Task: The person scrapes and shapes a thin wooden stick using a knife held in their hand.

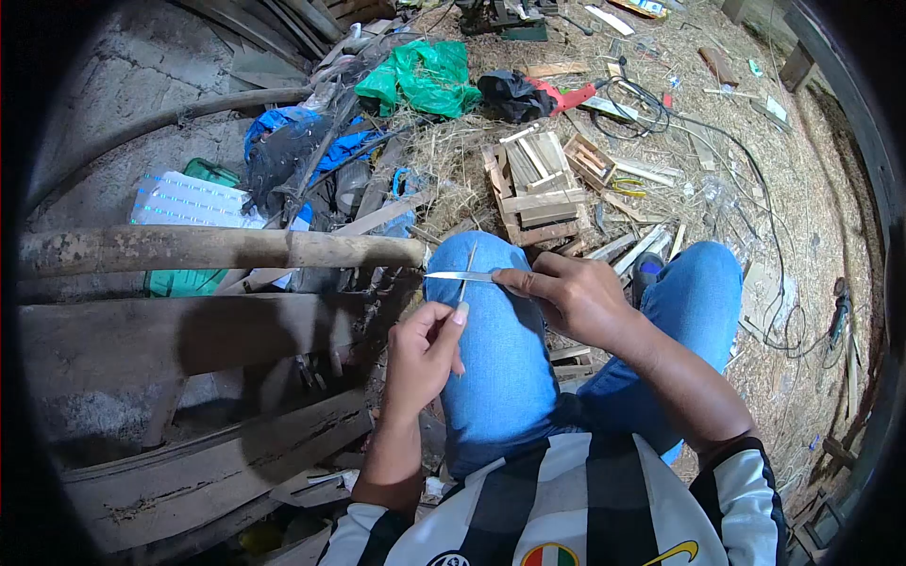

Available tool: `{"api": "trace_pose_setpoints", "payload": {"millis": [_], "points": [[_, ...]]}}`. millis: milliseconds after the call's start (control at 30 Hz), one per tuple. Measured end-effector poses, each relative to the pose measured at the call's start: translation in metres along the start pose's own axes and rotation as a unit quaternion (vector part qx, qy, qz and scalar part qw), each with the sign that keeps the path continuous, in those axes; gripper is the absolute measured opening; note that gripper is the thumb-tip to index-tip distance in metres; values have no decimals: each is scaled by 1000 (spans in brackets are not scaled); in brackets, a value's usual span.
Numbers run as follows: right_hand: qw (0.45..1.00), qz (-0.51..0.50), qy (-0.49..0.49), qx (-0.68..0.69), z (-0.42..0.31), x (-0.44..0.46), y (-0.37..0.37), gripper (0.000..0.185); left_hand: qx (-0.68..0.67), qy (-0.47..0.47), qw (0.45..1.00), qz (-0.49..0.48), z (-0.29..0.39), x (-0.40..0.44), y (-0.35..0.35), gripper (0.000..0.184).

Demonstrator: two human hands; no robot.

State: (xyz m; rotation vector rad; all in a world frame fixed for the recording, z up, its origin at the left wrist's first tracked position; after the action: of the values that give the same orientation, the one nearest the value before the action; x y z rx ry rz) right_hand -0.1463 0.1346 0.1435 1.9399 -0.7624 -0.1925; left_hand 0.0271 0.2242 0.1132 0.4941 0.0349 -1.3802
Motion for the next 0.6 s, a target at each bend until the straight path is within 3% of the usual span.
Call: {"api": "trace_pose_setpoints", "payload": {"millis": [100,167,433,500,600], "points": [[1000,10,4,9,-2,-2,0,61,10,0,1000,-9,9,1,-2,31],[999,-3,28,16,-16,-2,-1,49,-11,19,1000,-22,5,1,-7,29],[999,-20,33,18,-19,1,-9,51,-50,0,999,-17,1,1,-17,25],[999,-15,-7,34,-4,4,-8,51,-46,14,999,-17,-1,1,-17,24],[999,10,21,32,-14,1,-5,51,-64,10,998,-14,-4,1,-18,29]]}}
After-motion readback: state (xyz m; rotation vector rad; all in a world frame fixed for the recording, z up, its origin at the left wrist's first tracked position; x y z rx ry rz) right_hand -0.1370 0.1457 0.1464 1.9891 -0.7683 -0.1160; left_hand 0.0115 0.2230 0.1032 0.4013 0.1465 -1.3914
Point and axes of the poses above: each hand's wrist, its own x-axis towards the middle knuckle, its own y-axis out of the back of the hand, z = x × y, the point moved 10 cm from there along x, towards the middle knuckle, and after that the axes turned 4 degrees about -z, right-handed, at the moved point
